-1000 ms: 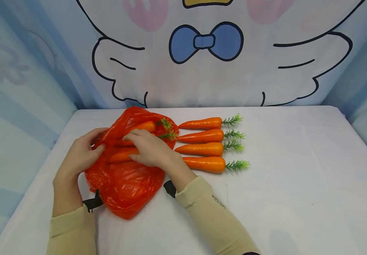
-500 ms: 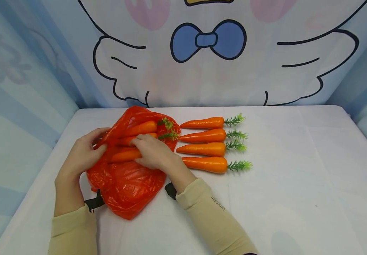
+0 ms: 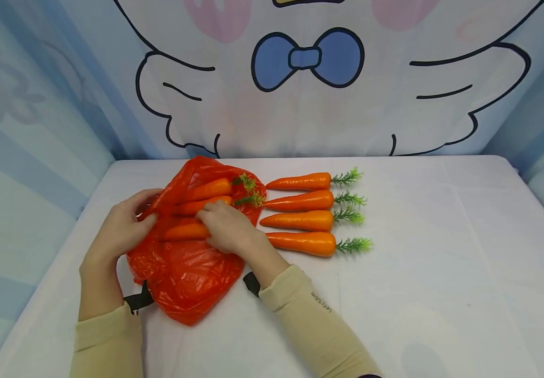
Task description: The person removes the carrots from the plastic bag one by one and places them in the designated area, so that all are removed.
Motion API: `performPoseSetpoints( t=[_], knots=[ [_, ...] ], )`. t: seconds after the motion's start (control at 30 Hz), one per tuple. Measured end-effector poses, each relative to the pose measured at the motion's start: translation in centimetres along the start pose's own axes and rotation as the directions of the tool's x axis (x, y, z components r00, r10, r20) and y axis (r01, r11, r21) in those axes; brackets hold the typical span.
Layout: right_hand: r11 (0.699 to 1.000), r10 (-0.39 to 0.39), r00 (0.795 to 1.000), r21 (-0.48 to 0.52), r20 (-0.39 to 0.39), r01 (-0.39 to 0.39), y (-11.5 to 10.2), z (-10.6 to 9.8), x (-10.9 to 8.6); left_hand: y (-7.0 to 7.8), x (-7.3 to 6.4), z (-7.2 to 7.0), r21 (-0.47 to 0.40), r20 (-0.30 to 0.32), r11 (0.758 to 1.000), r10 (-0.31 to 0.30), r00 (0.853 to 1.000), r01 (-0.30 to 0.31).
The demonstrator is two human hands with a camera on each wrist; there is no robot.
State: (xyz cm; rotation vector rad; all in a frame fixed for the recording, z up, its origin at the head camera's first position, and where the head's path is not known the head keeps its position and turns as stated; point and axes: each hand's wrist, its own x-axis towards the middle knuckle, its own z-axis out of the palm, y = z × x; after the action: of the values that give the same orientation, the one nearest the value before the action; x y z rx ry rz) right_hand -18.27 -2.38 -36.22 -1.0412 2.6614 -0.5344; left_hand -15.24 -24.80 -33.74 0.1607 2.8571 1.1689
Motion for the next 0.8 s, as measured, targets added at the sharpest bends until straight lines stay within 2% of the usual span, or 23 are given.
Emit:
performPoseSetpoints(
  t=[0.2, 0.47, 0.8],
  knots=[
    [1.0, 0.018, 1.0, -0.012, 0.007, -0.018, -0.2, 0.0, -0.2, 0.1, 0.0, 0.0, 0.005, 0.008, 1.0, -0.011, 1.0, 0.011],
    [1.0, -0.01, 1.0, -0.028, -0.017, 0.01, -0.2, -0.3, -0.4, 0.0, -0.1, 0.2, 0.021, -0.017, 0.999, 0.033, 0.999, -0.032],
    [1.0, -0.006, 0.999, 0.013, -0.045, 0.007, -0.5, -1.8, -1.6, 0.1, -0.2, 0.0, 0.01, -0.013, 1.0, 0.011, 1.0, -0.011]
  ],
)
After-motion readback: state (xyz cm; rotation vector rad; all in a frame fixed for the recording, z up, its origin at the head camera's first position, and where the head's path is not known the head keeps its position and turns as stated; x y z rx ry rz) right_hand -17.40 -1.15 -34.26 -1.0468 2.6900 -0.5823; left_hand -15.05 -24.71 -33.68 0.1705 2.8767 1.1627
